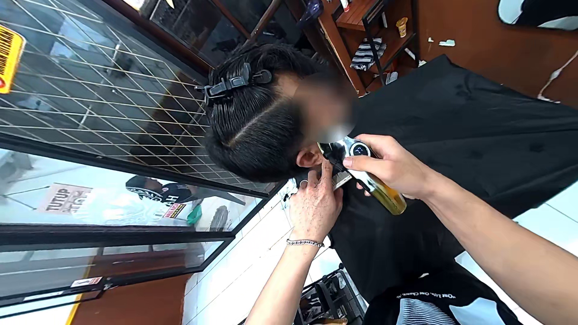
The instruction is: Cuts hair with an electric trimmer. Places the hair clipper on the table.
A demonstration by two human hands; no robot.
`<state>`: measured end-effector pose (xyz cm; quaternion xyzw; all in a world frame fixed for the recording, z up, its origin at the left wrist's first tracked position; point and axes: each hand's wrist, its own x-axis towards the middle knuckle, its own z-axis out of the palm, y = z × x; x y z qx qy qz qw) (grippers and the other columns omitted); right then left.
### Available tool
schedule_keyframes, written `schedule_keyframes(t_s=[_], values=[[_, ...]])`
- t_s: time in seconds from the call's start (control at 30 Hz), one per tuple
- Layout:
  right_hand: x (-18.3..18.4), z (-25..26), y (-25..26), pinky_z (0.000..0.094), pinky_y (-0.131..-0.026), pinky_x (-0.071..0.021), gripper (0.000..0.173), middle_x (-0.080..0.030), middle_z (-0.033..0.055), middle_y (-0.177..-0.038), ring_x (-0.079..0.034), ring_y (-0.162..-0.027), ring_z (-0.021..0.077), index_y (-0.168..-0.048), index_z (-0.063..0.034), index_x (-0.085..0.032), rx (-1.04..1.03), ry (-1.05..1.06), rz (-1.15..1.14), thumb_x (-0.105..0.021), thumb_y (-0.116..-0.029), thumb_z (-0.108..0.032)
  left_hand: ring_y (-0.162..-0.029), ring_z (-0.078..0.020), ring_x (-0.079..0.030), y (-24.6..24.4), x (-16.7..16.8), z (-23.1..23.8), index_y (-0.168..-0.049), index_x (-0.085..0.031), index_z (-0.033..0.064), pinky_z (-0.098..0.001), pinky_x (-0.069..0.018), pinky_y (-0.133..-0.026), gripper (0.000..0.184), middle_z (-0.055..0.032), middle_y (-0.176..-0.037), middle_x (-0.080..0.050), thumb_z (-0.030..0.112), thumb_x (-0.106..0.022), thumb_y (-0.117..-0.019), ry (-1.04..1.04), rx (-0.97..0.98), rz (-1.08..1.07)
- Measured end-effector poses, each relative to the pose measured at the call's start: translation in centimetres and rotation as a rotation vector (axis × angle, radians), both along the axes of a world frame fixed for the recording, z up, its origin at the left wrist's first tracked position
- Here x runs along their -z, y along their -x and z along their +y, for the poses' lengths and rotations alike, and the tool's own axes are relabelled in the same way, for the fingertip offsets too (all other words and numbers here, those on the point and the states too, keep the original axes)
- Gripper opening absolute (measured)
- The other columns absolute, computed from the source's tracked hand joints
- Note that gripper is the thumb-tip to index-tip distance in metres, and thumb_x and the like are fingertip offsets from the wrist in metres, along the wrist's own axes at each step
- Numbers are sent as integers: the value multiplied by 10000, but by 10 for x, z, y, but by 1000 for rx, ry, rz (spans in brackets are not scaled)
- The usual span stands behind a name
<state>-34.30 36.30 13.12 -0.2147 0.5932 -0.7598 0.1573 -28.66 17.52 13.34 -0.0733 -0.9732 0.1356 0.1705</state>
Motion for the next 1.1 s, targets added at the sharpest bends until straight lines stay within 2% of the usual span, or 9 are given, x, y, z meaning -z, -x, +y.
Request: schedule_keyframes(t_s=[0.07, 0.13, 0.27, 0.43, 0.6, 0.73, 0.83, 1.0, 1.1], values=[[-9, 0, 8, 289, -610, -586, 315, -678, 32, -839, -671, -669, 99, -1129, -66, -617, 17, -206, 61, -673, -937, -308, -727, -384, -695, 3, 1, 1, -1357, -643, 67, -509, -509, -527, 512, -197, -991, -701, 276, -663, -890, 16, -37, -27], [-18, -1, 13, 310, -650, -544, 423, -666, 13, -828, -645, -706, 92, -1131, -81, -614, 31, -378, 119, -732, -908, -420, -750, -388, -702, 5, 5, -2, -1252, -688, 55, -517, -516, -539, 425, -196, -993, -704, 285, -660, -897, 23, -47, -38], [-31, -6, 19, 334, -632, -518, 513, -644, -1, -784, -631, -696, 100, -1101, -89, -613, 11, -573, 172, -726, -895, -546, -773, -403, -707, 6, 8, -3, -1121, -723, 54, -517, -519, -544, 327, -201, -1003, -710, 298, -671, -909, 30, -64, -41], [-31, -8, 19, 293, -627, -512, 470, -648, -20, -777, -628, -688, 69, -1109, -101, -601, 62, -490, 212, -735, -903, -501, -755, -402, -704, 8, 10, -5, -1190, -706, 46, -521, -512, -531, 384, -207, -980, -708, 287, -671, -893, 31, -50, -14], [-30, -7, 21, 302, -645, -512, 471, -652, -12, -816, -633, -725, 78, -1124, -104, -605, 47, -519, 218, -741, -900, -496, -753, -392, -699, 9, 11, -7, -1170, -708, 69, -509, -501, -523, 351, -187, -964, -700, 280, -667, -893, 29, -57, -19], [-30, -10, 19, 296, -652, -517, 468, -648, -16, -835, -637, -740, 74, -1138, -117, -586, 65, -484, 276, -744, -889, -481, -746, -394, -711, 10, 12, -7, -1036, -726, 53, -516, -511, -516, 267, -196, -990, -717, 268, -670, -889, 24, -36, -5], [-30, -10, 19, 302, -641, -501, 470, -625, -10, -817, -616, -719, 83, -1139, -104, -590, 47, -537, 263, -741, -906, -483, -746, -396, -703, 10, 12, -9, -1078, -728, 68, -512, -506, -518, 285, -195, -972, -709, 276, -669, -893, 27, -45, -17], [-33, -13, 16, 292, -650, -508, 473, -632, -20, -825, -625, -734, 73, -1140, -110, -577, 71, -494, 285, -745, -896, -478, -756, -393, -711, 10, 14, -10, -988, -729, 52, -518, -506, -514, 267, -192, -968, -716, 298, -664, -905, 40, -33, -10], [-33, -11, 17, 303, -637, -501, 482, -624, -13, -809, -615, -715, 86, -1143, -103, -582, 45, -554, 243, -741, -905, -491, -750, -396, -708, 10, 14, -12, -1073, -733, 61, -519, -507, -518, 291, -197, -965, -712, 280, -660, -896, 39, -40, -11]])
